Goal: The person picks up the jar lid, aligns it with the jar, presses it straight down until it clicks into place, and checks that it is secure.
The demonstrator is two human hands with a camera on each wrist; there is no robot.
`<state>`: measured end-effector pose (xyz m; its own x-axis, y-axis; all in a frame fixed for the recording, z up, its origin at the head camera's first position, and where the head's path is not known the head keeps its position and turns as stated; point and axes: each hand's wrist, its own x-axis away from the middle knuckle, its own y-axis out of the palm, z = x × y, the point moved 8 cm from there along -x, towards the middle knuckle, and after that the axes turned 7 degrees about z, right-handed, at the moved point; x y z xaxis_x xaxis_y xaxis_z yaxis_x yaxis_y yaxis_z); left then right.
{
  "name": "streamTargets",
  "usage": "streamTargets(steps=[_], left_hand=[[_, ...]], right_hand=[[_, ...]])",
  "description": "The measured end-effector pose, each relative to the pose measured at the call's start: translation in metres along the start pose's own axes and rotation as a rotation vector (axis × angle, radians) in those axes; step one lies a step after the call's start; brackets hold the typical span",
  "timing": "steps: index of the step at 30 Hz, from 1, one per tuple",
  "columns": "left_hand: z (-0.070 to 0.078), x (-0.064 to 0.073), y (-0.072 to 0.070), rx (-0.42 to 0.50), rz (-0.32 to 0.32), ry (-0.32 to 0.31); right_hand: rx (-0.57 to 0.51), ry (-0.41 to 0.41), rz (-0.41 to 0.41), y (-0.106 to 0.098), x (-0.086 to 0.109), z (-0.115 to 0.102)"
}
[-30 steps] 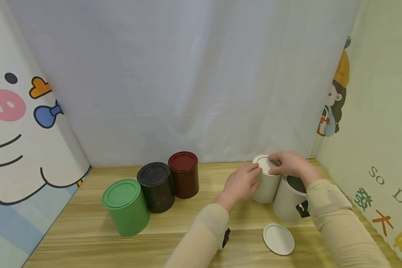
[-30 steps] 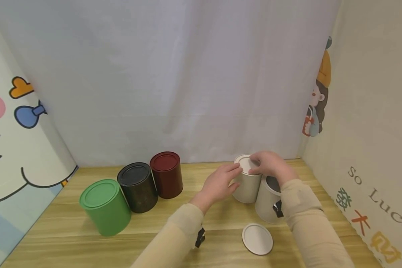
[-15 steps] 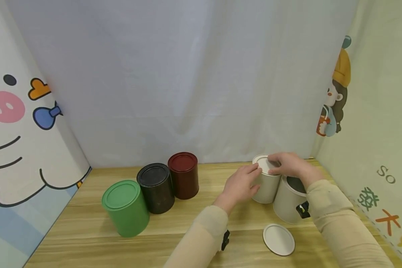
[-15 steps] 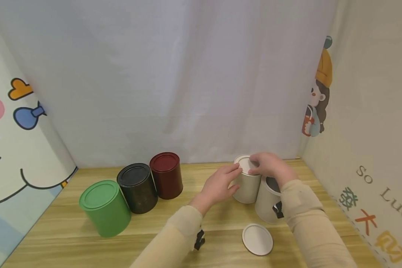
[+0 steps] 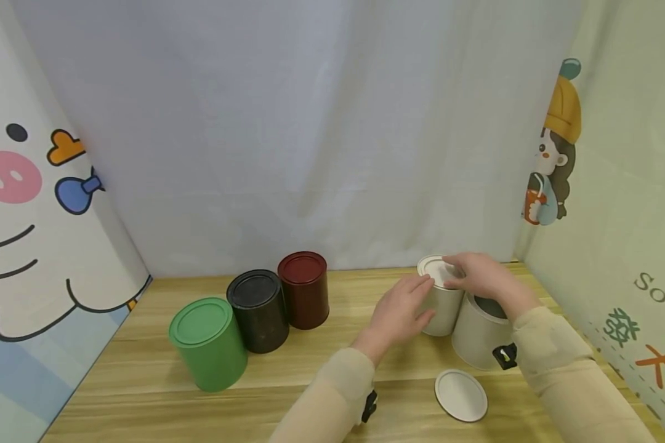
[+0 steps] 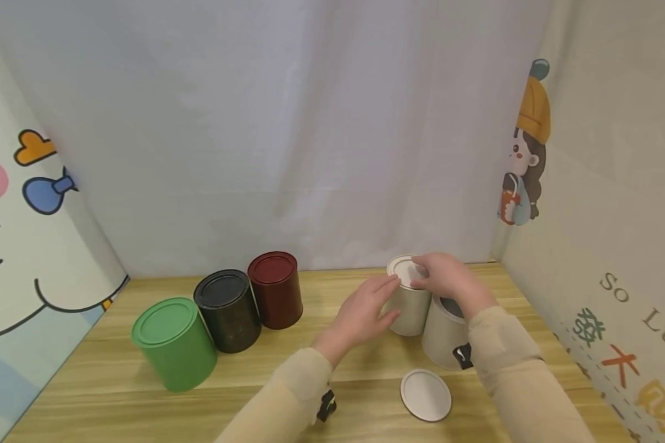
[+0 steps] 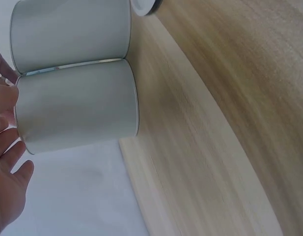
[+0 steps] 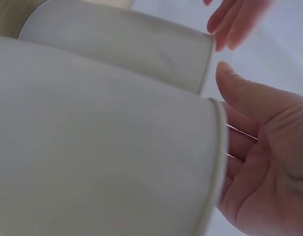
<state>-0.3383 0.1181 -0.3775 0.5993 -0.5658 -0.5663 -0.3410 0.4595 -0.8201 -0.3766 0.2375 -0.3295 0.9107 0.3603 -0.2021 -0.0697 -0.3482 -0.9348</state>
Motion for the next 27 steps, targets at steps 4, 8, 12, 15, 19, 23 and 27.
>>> streamTargets(steps=[4, 8, 12, 15, 19, 23, 27], left_hand=[[0.004, 0.004, -0.003, 0.006, 0.031, 0.014], [0.007, 0.007, -0.006, 0.022, 0.072, 0.032], [0.009, 0.012, -0.008, 0.056, 0.110, 0.049], [0.010, 0.015, -0.009, 0.082, 0.129, 0.059], [0.012, 0.020, -0.009, 0.119, 0.127, 0.057], [0.015, 0.026, -0.006, 0.137, 0.099, 0.045], [0.019, 0.032, -0.002, 0.122, 0.088, 0.056]], right_hand=[[-0.011, -0.023, 0.036, -0.007, 0.007, -0.010], [-0.010, -0.055, 0.057, -0.012, 0.015, -0.019], [-0.013, -0.111, 0.091, -0.016, 0.025, -0.029], [-0.021, -0.148, 0.120, -0.017, 0.033, -0.034], [-0.028, -0.198, 0.165, -0.018, 0.046, -0.038], [-0.048, -0.263, 0.221, -0.020, 0.061, -0.041], [-0.072, -0.329, 0.295, -0.022, 0.078, -0.042]])
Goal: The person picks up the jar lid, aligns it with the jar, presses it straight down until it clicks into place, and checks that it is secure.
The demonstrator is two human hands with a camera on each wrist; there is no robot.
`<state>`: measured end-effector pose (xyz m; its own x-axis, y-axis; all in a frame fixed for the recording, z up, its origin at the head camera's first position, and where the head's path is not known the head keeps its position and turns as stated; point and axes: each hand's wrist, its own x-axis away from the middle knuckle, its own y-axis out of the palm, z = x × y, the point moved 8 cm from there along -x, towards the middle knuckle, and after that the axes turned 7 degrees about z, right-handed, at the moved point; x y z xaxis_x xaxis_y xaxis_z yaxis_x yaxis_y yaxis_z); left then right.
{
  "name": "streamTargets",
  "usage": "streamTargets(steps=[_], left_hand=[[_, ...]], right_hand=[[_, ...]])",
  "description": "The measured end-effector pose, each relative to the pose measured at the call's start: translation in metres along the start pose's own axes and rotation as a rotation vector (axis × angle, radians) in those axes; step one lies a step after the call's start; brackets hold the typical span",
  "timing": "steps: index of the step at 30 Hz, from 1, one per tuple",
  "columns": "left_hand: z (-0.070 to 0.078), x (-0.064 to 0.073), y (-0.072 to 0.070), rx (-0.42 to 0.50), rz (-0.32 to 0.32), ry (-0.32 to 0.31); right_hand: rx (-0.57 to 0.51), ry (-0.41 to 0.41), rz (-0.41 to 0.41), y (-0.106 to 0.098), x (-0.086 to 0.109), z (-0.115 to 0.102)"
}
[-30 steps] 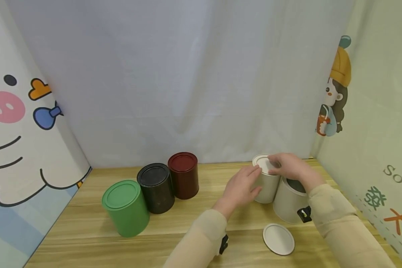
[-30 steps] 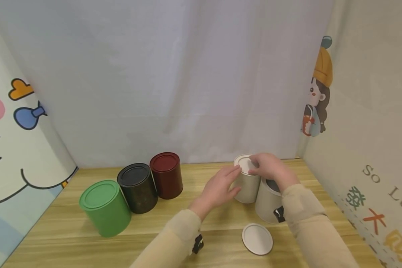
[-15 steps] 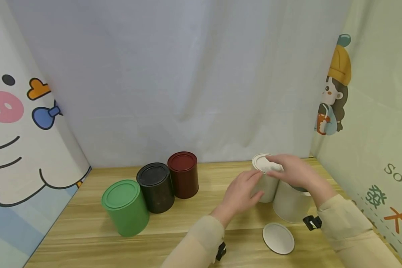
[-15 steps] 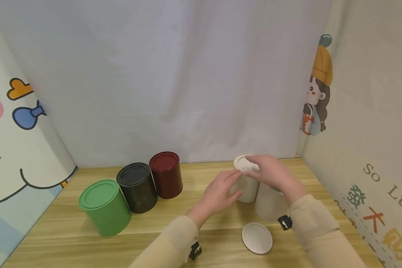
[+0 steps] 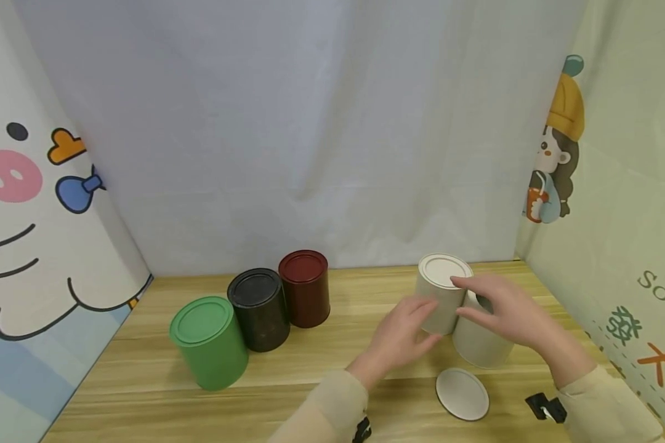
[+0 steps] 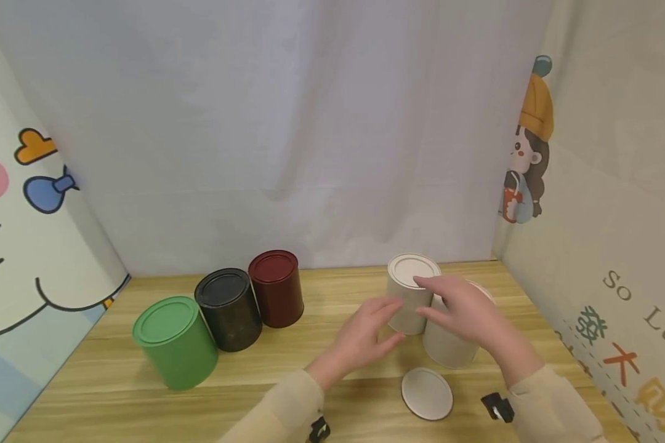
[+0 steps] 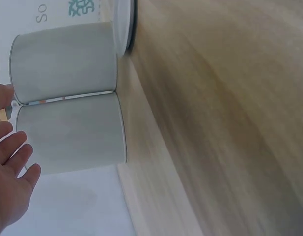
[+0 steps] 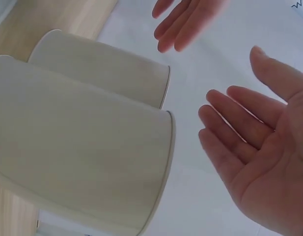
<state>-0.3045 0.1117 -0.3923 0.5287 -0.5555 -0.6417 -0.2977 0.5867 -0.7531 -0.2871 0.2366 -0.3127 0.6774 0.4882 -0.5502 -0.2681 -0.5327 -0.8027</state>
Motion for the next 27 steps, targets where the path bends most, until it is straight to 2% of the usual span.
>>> streamTargets(steps=[3, 8, 12, 21, 27], left_hand=[[0.004, 0.003, 0.003, 0.003, -0.009, 0.012], [0.007, 0.009, 0.010, 0.032, -0.078, -0.015], [0.009, 0.013, 0.014, 0.056, -0.108, -0.023], [0.015, 0.023, 0.022, 0.113, -0.157, -0.012], [0.020, 0.027, 0.027, 0.109, -0.226, 0.012]], right_hand=[[0.006, -0.027, 0.048, -0.004, 0.013, -0.003], [0.009, -0.068, 0.093, -0.008, 0.034, -0.007], [-0.008, -0.111, 0.120, -0.009, 0.049, -0.010], [-0.107, -0.174, 0.127, -0.008, 0.079, -0.006], [-0.126, -0.201, 0.117, 0.007, 0.099, 0.000]])
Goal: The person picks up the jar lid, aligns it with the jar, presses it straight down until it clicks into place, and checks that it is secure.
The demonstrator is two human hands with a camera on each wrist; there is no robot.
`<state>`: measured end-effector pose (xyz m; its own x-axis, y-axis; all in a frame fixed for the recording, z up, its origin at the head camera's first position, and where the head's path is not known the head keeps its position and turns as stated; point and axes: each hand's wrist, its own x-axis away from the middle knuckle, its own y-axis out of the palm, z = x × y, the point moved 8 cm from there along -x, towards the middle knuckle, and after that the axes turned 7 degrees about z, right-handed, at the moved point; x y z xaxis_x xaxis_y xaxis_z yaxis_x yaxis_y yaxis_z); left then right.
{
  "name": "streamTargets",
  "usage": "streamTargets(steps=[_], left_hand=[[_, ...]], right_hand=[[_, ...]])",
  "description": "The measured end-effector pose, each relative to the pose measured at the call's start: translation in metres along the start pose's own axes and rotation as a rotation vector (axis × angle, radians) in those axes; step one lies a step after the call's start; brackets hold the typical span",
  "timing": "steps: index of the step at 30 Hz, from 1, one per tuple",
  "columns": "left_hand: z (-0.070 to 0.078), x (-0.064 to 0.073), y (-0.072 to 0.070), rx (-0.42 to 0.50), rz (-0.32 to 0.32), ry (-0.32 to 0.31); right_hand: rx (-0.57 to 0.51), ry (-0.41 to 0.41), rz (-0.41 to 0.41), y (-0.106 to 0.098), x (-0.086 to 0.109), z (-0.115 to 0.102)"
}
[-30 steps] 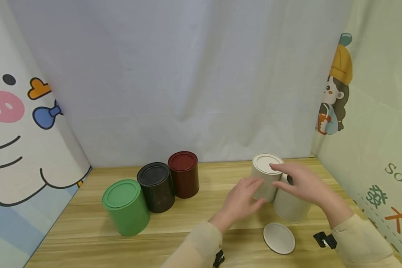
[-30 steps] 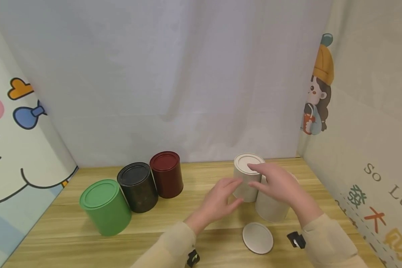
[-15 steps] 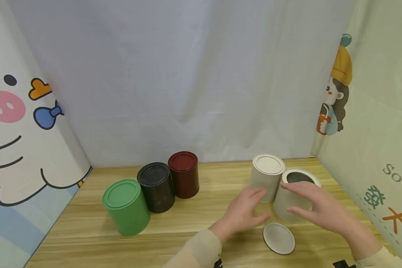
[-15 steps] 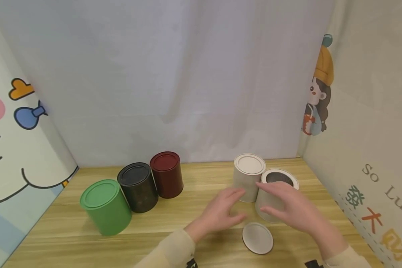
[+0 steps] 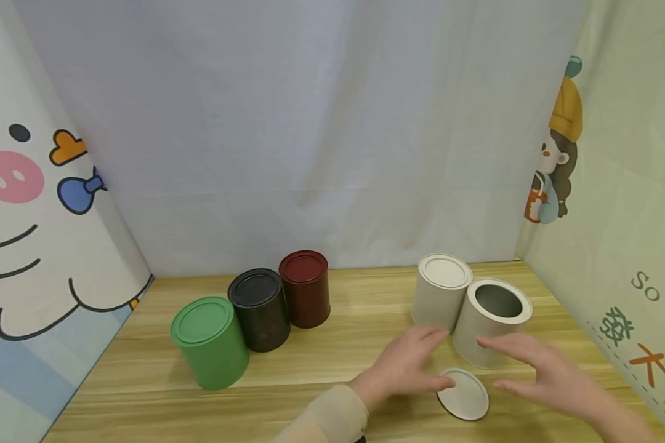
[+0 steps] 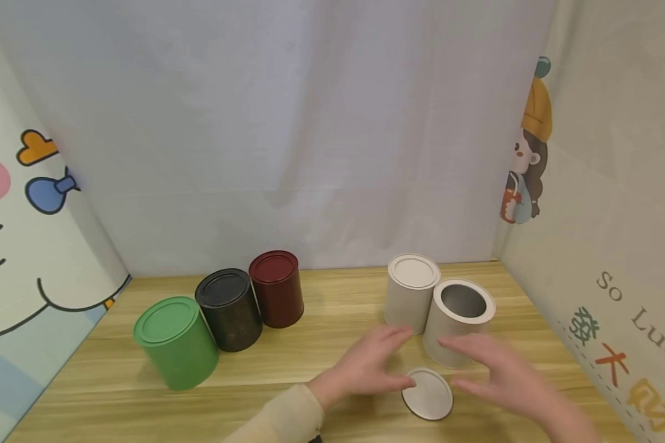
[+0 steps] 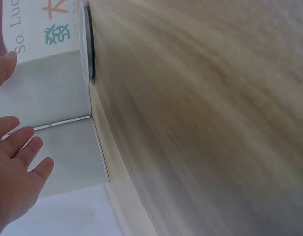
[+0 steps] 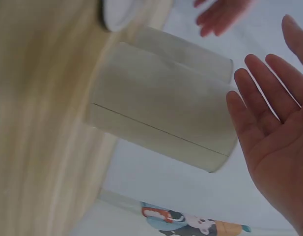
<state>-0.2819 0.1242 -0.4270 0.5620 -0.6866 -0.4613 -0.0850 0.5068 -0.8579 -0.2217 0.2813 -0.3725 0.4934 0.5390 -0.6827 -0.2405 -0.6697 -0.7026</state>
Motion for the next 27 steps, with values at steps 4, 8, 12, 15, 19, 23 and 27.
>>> streamTargets(steps=[4, 8, 12, 15, 19, 23, 27], left_hand=[[0.002, 0.000, 0.005, -0.021, -0.036, 0.024], [0.003, 0.002, 0.012, -0.071, -0.070, 0.056], [0.002, 0.006, 0.017, -0.079, -0.086, 0.059], [0.001, 0.009, 0.020, -0.079, -0.101, 0.046], [0.001, 0.012, 0.024, -0.089, -0.136, 0.036], [0.000, 0.013, 0.026, -0.086, -0.157, 0.036], [-0.002, 0.013, 0.030, -0.065, -0.166, 0.036]], right_hand=[[0.050, 0.025, -0.048, 0.013, 0.015, 0.003], [0.075, 0.064, -0.102, 0.026, 0.028, 0.008], [0.061, 0.070, -0.132, 0.034, 0.036, 0.012], [0.043, 0.071, -0.152, 0.039, 0.041, 0.016], [0.030, 0.080, -0.178, 0.045, 0.048, 0.020], [0.039, 0.079, -0.191, 0.052, 0.052, 0.023], [0.059, 0.061, -0.187, 0.057, 0.054, 0.025]])
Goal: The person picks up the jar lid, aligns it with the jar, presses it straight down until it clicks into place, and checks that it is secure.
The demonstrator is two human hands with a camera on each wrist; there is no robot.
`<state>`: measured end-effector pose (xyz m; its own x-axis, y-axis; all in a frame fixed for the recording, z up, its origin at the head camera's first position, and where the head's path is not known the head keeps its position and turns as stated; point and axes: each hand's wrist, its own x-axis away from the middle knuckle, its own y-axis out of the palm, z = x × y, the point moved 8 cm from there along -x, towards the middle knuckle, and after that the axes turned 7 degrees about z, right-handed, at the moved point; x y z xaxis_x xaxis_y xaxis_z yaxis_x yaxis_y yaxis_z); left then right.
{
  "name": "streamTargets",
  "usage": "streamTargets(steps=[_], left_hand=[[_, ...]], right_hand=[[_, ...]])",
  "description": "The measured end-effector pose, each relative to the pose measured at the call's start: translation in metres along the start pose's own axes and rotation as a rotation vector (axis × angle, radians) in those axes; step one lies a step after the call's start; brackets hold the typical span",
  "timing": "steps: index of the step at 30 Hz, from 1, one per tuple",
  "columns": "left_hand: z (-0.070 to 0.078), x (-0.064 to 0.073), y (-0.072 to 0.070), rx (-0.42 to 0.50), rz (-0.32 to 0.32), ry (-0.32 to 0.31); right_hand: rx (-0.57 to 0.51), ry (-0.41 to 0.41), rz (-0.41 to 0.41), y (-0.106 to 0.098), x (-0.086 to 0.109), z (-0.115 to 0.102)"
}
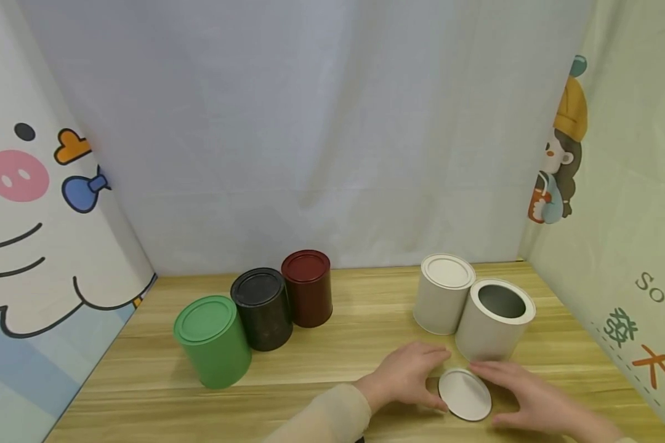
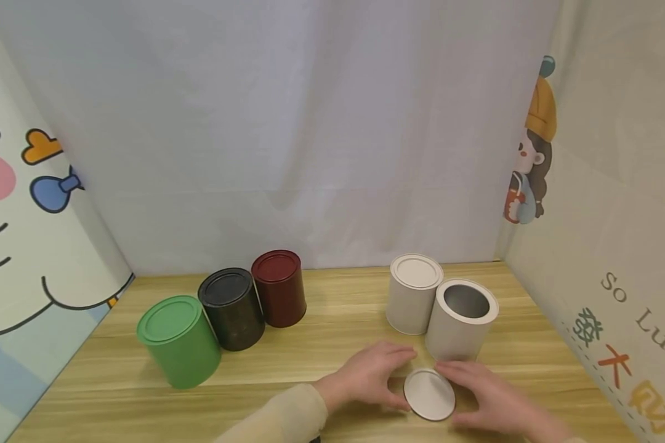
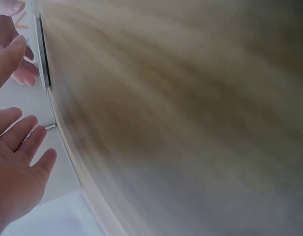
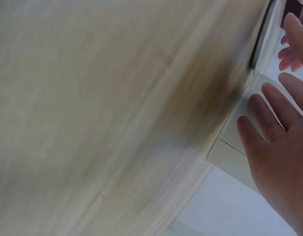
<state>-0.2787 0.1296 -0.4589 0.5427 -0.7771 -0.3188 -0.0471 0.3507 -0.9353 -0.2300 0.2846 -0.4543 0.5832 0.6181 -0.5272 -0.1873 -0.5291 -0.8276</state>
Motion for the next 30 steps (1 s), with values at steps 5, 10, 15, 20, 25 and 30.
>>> streamTargets(steps=[5, 10, 15, 20, 25, 30], left_hand=[[-0.003, -0.002, 0.007, 0.050, -0.028, -0.014], [-0.005, -0.004, 0.009, 0.091, -0.052, -0.035], [-0.003, -0.005, 0.008, 0.115, -0.050, -0.012], [0.001, -0.008, 0.008, 0.154, -0.040, 0.050], [-0.001, -0.009, 0.013, 0.169, -0.063, 0.049], [-0.004, -0.009, 0.016, 0.157, -0.073, 0.038]], right_hand=[[-0.004, -0.006, -0.015, 0.006, 0.003, 0.002], [-0.012, 0.018, -0.042, 0.011, 0.005, 0.004], [-0.008, 0.055, -0.077, 0.013, 0.005, 0.007], [-0.014, 0.054, -0.077, 0.015, 0.005, 0.006], [-0.017, 0.039, -0.057, 0.016, 0.003, 0.004], [0.011, 0.039, -0.028, 0.018, 0.000, 0.002]])
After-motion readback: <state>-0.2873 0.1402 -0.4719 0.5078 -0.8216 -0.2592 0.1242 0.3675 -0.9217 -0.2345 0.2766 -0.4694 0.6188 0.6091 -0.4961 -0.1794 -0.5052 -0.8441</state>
